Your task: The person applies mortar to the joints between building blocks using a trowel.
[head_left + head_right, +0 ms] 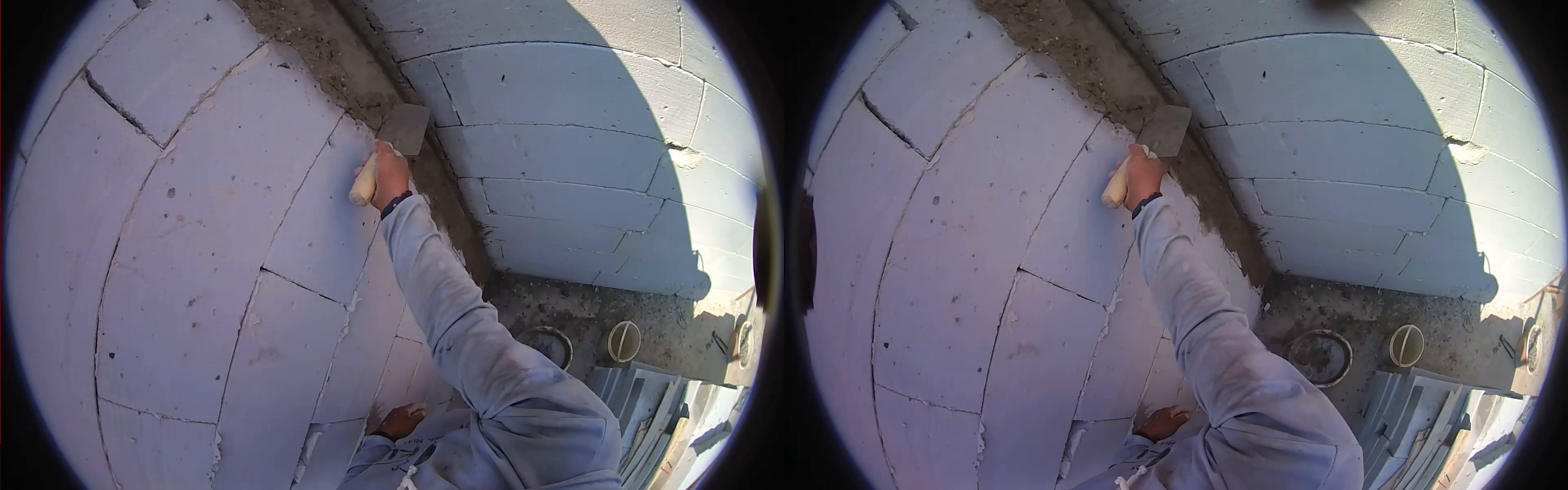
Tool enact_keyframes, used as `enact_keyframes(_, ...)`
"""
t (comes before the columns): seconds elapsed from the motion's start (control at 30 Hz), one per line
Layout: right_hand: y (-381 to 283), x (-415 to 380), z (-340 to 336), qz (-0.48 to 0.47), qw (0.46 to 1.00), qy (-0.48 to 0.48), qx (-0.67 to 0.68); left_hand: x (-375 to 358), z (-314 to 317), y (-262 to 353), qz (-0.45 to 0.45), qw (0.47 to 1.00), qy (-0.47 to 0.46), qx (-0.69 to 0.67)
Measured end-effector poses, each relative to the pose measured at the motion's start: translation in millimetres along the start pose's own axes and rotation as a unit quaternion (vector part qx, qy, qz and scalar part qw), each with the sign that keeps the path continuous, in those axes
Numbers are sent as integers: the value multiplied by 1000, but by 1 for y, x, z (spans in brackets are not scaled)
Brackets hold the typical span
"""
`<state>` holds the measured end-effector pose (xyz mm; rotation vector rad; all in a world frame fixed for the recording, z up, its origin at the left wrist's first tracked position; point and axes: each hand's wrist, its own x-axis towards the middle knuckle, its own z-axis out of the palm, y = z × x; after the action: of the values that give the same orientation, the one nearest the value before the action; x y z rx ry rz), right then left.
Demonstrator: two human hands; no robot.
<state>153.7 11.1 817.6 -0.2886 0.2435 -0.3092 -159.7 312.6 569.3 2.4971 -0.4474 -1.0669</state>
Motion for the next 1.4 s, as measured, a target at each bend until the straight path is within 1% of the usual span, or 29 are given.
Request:
enact_keyframes(0.07, 1, -10, 9, -28, 999, -37, -19, -10, -2, 5, -33, 999, -10, 4)
enact_keyframes(0.1, 1, -13, 18, -26, 999, -37, -19, -11, -1, 2, -34, 999, -10, 2)
enact_keyframes(0.2, -3, -26, 41, -78, 993, -63, -56, -7, 2, -2, -12, 1000, -10, 8)
enact_keyframes(0.3, -10, -42, 41, -68, 992, -94, -54, -3, 4, -6, 9, 1000, -11, 23)
enact_keyframes(0.37, -20, -56, 21, -5, 981, -185, -49, 0, 8, -13, 28, 1000, -12, 7)
enact_keyframes(0.4, -23, -61, 9, -5, 982, -182, -49, 0, 8, -16, 28, 999, -16, 6)
enact_keyframes(0.47, -30, -71, -18, -4, 984, -180, 20, 0, 2, -14, 32, 998, -43, 23)
enact_keyframes(0.53, -40, -87, -46, -83, 990, -109, 25, 0, -1, -14, 24, 997, -56, 40)
enact_keyframes(0.6, -51, -104, -68, -236, 970, -16, -60, -2, -6, -17, 18, 996, -66, 61)
enact_keyframes(0.63, -53, -101, -76, -237, 970, -14, -59, -3, -9, -18, 17, 996, -66, 56)
enact_keyframes(0.67, -53, -99, -83, -355, 922, 91, -120, -5, -12, -19, 16, 996, -66, 50)
enact_keyframes(0.7, -51, -97, -86, -463, 847, 193, -177, -6, -15, -19, 16, 996, -67, 53)
enact_keyframes(0.73, -49, -98, -82, -464, 847, 193, -175, -8, -19, -17, 19, 996, -64, 55)
enact_keyframes(0.8, -39, -102, -64, -411, 806, 309, -293, -13, -25, -20, 23, 996, -58, 58)
enact_keyframes(0.87, -13, -79, -40, -328, 764, 274, -484, -11, -25, -23, 13, 999, -34, 26)
enact_keyframes(0.9, -5, -78, -19, -282, 750, 141, -581, -15, -18, -20, 18, 999, -42, 22)
enact_keyframes(0.93, 8, -85, 6, -246, 734, 55, -630, -18, -19, -16, 19, 999, -43, 11)
enact_keyframes(0.97, 24, -97, 24, -317, 709, 15, -630, -11, -28, -11, 25, 999, -38, 8)
enact_keyframes(1.0, 29, -113, 37, -362, 713, -17, -600, -7, -32, -5, 32, 999, -39, 9)
enact_keyframes(1.07, 33, -124, 40, -362, 718, -23, -594, -7, -34, 18, 40, 998, -47, -4)
enact_keyframes(1.1, 29, -126, 30, -327, 768, -52, -548, -9, -41, 35, 29, 998, -51, 34)
enact_keyframes(1.13, 25, -125, 18, -291, 813, -82, -498, -12, -46, 46, 29, 998, -47, 30)
enact_keyframes(1.17, 29, -114, -6, -278, 861, -117, -410, -13, -50, 55, 61, 997, -11, -35)
enact_keyframes(1.2, 31, -104, -33, -261, 884, -130, -365, -17, -53, 62, 90, 991, 25, -100)
enact_keyframes(1.23, 35, -92, -65, -241, 906, -141, -317, -24, -59, 68, 83, 991, 29, -104)
enact_keyframes(1.27, 45, -67, -103, -211, 914, -87, -337, -28, -70, 75, 107, 987, 76, -97)
enact_keyframes(1.3, 41, -60, -128, -186, 877, 15, -444, -35, -79, 83, 128, 980, 120, -91)
enact_keyframes(1.33, 39, -58, -150, -153, 819, 118, -541, -45, -87, 89, 120, 981, 119, -93)
enact_keyframes(1.4, 37, -39, -190, -147, 827, 94, -535, -54, -114, 107, 186, 955, 222, -71)
